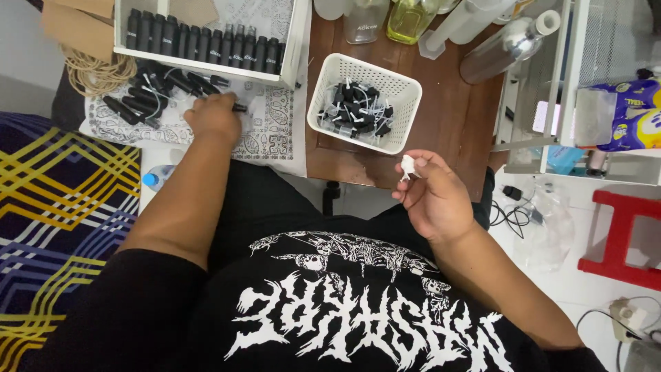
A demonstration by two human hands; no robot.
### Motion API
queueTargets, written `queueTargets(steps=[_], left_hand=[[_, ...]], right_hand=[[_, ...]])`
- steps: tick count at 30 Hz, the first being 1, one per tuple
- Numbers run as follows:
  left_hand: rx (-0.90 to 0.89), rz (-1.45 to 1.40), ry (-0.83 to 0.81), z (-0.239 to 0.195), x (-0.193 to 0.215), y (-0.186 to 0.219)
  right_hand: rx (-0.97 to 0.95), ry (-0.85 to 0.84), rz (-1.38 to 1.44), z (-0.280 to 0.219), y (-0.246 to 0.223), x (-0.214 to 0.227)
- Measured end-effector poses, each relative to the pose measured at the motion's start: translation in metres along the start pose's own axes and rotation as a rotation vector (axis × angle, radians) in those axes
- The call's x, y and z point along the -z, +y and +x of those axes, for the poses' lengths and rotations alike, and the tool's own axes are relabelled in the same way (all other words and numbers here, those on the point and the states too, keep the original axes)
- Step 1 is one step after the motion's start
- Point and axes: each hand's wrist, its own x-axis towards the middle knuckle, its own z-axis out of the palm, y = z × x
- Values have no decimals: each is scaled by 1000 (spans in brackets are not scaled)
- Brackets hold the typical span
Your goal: Assembling perfume sprayer heads with tubes and cleaning them with a tissue
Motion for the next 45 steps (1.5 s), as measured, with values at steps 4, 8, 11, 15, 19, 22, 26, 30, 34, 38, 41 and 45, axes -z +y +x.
queueTargets(steps=[4,8,11,15,19,22,26,30,34,38,41,45], left_hand=[[-85,1,101,-29,31,16],[-307,-66,303,-18,18,-6],[-528,-231,469,-30,16,-6],[-487,-535,319,-52,51,14],[-463,-992,306,-63,66,20],[-559,-1283,268,-62,67,22],[-552,-1571,178,-93,93,27],[-598,-1711,140,-122,111,33],[-525,-1950,26,-142,122,37],[-596,-2158,8,-132,110,31],[-477,-2339,-198,-140,117,25],[-541,-2403,-230,-147,118,20]], right_hand=[[-32,18,-35,5,1,6],[-44,7,-55,1,1,0],[-51,-3,-55,0,5,-1],[-38,-17,-47,-5,9,-5],[-48,26,-31,-18,5,-15],[-46,51,-14,-31,6,-16],[-44,13,-1,-41,6,-19],[-39,25,19,-51,8,-22],[-29,2,-12,-60,8,-25],[5,-22,-36,-64,13,-26],[8,-37,-24,-66,16,-22],[-4,1,-61,-77,10,-31]])
